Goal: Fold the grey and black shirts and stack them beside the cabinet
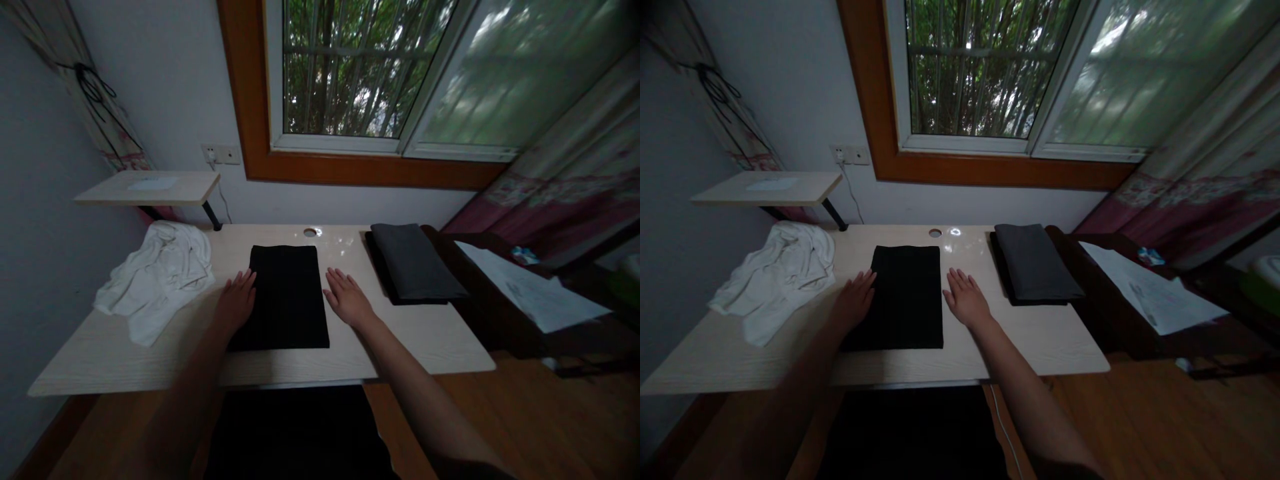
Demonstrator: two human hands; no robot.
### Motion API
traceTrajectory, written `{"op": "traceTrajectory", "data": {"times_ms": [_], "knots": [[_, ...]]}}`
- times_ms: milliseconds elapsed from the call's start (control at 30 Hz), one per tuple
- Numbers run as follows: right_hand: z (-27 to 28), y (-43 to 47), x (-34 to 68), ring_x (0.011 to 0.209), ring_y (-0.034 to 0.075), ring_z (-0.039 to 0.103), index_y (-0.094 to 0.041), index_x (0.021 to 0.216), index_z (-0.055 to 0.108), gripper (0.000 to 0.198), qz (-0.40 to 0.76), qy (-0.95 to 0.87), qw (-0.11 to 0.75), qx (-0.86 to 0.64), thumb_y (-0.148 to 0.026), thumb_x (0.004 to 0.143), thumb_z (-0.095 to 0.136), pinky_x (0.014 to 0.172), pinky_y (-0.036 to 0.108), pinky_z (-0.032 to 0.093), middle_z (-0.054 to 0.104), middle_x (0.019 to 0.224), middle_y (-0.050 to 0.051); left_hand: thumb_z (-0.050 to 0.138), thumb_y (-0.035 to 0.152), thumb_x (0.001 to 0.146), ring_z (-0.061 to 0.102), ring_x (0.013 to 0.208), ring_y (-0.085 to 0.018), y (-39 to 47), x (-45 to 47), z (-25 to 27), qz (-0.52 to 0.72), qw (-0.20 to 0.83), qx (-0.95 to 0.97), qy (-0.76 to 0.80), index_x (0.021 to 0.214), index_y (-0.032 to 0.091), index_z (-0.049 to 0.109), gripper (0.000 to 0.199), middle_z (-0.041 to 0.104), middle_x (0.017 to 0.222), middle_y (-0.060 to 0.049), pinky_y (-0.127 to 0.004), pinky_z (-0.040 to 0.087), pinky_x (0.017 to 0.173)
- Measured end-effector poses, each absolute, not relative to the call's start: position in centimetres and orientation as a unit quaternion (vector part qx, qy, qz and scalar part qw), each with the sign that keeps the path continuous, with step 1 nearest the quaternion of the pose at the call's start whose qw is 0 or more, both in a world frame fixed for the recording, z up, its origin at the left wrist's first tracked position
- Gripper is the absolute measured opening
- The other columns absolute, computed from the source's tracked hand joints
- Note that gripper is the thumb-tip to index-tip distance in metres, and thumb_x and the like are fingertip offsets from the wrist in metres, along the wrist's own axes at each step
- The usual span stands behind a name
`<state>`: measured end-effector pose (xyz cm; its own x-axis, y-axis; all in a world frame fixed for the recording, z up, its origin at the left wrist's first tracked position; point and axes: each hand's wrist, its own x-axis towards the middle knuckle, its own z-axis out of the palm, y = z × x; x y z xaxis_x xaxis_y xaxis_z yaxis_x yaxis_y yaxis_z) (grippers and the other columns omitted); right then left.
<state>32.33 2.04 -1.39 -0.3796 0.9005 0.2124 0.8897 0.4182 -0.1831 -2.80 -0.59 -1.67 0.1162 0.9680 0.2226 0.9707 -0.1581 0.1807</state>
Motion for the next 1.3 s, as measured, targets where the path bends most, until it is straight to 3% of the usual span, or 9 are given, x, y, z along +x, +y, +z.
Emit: {"op": "traceTrajectory", "data": {"times_ms": [167, 600, 833, 1100, 1300], "knots": [[-1.5, 2.3, 32.6, 0.151, 0.025, 0.036, -0.018, 0.151, 0.05, 0.053, 0.039, -0.827, 0.175, -0.533, -0.041, 0.104, 0.04, 0.124, 0.049, 0.028, 0.044, 0.159, 0.008, 0.041, 0.012, 0.093, 0.05, 0.14, -0.026, -0.1, -4.4, -1.8, -0.207, -0.022, -0.697, -0.686, 0.136, 0.018, 0.062, 0.048, 0.064, 0.141, -0.01, -0.044, 0.032, 0.122], [-2.1, 2.7, 33.0, 0.146, 0.027, 0.044, -0.022, 0.141, 0.06, 0.044, 0.055, -0.816, 0.24, -0.523, -0.035, 0.101, 0.048, 0.122, 0.051, 0.033, 0.053, 0.152, 0.009, 0.044, 0.008, 0.084, 0.064, 0.12, -0.023, -0.1, -5.0, -0.9, -0.358, -0.121, -0.603, -0.703, 0.12, 0.02, 0.069, 0.046, 0.073, 0.123, -0.006, -0.039, 0.046, 0.11], [-2.2, 2.8, 33.0, 0.143, 0.027, 0.047, -0.022, 0.138, 0.062, 0.042, 0.055, -0.817, 0.247, -0.519, -0.034, 0.1, 0.049, 0.121, 0.051, 0.035, 0.055, 0.15, 0.009, 0.052, 0.028, 0.091, 0.07, 0.102, -0.024, 0.1, -4.7, -0.6, -0.356, -0.119, -0.598, -0.708, 0.121, 0.02, 0.068, 0.035, 0.077, 0.103, -0.007, -0.039, 0.051, 0.099], [-2.0, 2.7, 33.0, 0.144, 0.027, 0.047, -0.023, 0.137, 0.063, 0.04, 0.062, -0.814, 0.261, -0.516, -0.033, 0.1, 0.05, 0.121, 0.051, 0.035, 0.055, 0.15, 0.008, 0.059, 0.041, 0.09, 0.071, 0.089, -0.023, 0.3, -4.7, -0.9, -0.341, -0.112, -0.605, -0.71, 0.125, 0.022, 0.066, 0.041, 0.075, 0.087, -0.004, -0.035, 0.052, 0.091], [-2.3, 2.9, 33.2, 0.143, 0.027, 0.047, -0.022, 0.137, 0.063, 0.042, 0.064, -0.815, 0.258, -0.515, -0.033, 0.099, 0.051, 0.121, 0.051, 0.035, 0.056, 0.15, 0.009, 0.061, 0.042, 0.089, 0.069, 0.086, -0.021, 0.0, -4.5, -0.7, -0.31, -0.116, -0.603, -0.726, 0.13, 0.023, 0.062, 0.046, 0.073, 0.087, -0.003, -0.032, 0.052, 0.083]]}}
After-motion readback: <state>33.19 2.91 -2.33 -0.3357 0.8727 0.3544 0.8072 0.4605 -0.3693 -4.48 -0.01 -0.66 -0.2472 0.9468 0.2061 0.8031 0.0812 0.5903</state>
